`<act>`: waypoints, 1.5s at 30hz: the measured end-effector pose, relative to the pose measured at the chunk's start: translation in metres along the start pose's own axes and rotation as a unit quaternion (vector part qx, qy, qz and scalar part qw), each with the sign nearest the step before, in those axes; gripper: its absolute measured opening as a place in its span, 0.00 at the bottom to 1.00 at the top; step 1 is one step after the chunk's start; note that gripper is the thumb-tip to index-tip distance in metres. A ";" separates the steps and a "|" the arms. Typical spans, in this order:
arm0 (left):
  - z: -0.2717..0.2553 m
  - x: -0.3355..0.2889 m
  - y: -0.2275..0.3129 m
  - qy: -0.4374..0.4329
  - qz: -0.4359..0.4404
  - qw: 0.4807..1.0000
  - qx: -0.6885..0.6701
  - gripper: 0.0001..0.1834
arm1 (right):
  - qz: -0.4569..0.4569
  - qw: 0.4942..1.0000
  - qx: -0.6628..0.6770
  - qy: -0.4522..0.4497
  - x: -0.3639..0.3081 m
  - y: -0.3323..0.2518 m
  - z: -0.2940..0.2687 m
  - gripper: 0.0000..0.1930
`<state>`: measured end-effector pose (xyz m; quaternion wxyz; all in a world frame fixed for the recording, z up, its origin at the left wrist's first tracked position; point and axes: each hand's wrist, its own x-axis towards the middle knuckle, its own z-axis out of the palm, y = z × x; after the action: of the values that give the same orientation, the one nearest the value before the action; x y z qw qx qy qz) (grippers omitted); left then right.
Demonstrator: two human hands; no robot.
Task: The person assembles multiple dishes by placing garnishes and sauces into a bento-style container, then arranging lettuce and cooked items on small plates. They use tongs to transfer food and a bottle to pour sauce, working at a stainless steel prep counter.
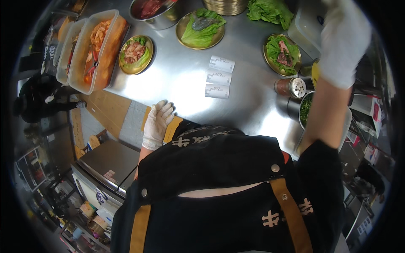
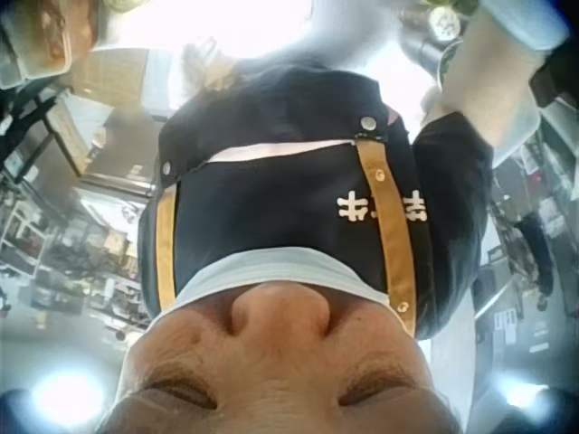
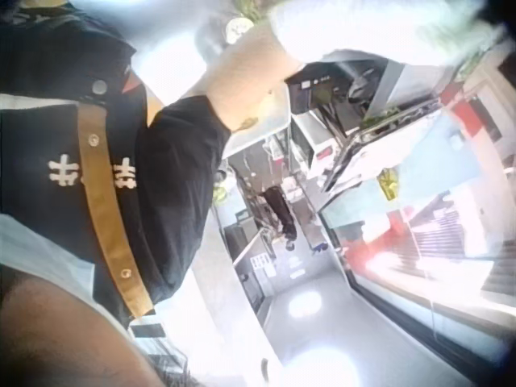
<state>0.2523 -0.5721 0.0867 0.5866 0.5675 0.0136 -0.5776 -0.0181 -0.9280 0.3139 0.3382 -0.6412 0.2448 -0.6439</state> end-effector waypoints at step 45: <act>-0.058 -0.058 -0.055 0.151 0.027 0.973 -0.170 0.27 | -0.107 0.603 -0.607 -0.507 0.079 0.112 0.124 0.09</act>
<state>0.2327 -0.4770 0.0693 0.6814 0.5401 0.1844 -0.4583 0.1230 -1.0458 0.2891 -0.1305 -0.9441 0.2985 0.0494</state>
